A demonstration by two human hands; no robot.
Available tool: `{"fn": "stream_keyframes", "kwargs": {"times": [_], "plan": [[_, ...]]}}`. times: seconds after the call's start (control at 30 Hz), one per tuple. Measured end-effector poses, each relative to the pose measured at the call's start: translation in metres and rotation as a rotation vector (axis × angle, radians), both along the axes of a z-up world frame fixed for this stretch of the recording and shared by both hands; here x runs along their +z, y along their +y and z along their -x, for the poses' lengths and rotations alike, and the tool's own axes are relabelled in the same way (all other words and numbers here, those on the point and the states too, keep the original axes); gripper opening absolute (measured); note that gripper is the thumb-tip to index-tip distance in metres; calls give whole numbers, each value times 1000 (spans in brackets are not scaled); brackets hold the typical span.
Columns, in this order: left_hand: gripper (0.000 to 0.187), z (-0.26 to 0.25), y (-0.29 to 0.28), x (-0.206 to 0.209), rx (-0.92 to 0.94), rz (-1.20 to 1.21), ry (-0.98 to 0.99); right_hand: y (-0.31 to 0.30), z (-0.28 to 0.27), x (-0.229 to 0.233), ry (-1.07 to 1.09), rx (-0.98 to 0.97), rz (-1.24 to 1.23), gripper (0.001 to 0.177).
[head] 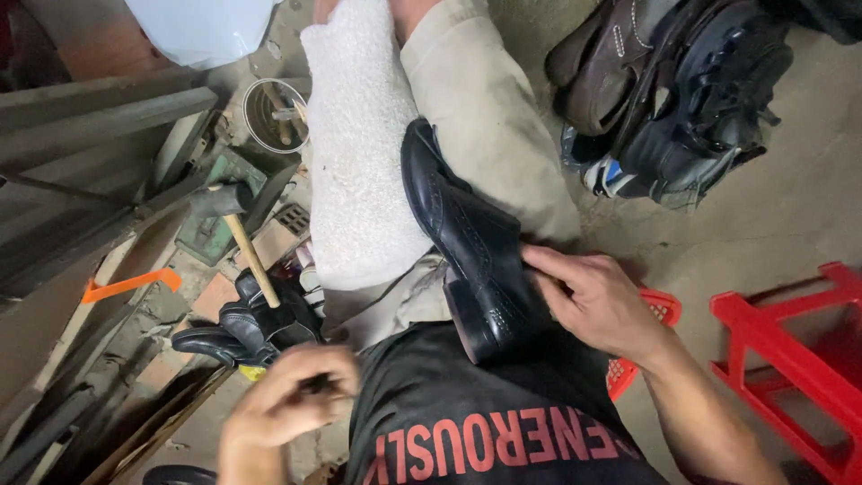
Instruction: Hand-stitching the sole of a black leather shoe using a needle and thread.
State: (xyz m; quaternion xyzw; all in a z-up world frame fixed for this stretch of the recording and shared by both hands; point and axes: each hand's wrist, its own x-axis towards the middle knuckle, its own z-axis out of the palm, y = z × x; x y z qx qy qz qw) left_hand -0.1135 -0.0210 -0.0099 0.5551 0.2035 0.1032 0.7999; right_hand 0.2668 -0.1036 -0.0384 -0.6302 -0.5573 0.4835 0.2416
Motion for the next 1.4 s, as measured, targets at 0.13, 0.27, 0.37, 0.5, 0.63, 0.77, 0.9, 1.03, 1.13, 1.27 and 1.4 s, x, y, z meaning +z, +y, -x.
{"fn": "stream_keyframes", "kwargs": {"times": [0.13,0.27,0.37,0.5,0.63,0.77,0.9,1.03,1.13,1.27,1.4], "plan": [[16,96,-9,10,95,-79,659,13,1,-1,7,127,125,8],[18,50,12,28,195,-482,1336,24,5,7,-8,72,250,12],[33,-21,26,21,286,-776,1112,17,3,3,-19,95,37,28],[50,-85,11,-1,336,-707,587,-34,-37,-16,-10,35,170,30],[27,-105,18,-3,249,-559,497,-41,-51,6,278,-226,208,17],[27,-100,20,4,216,-490,503,-2,-18,29,1260,-377,-90,40],[34,-102,14,3,215,-543,511,1,-11,8,961,-327,15,34],[32,-109,8,-5,270,-540,464,13,-3,8,170,-10,116,14],[28,-114,6,-12,292,-562,394,1,-10,-7,167,76,-34,8],[38,-121,5,-17,264,-568,356,-41,-20,-29,134,49,7,24],[44,-129,16,-14,218,-563,356,-64,-22,-25,75,-15,52,23]]}}
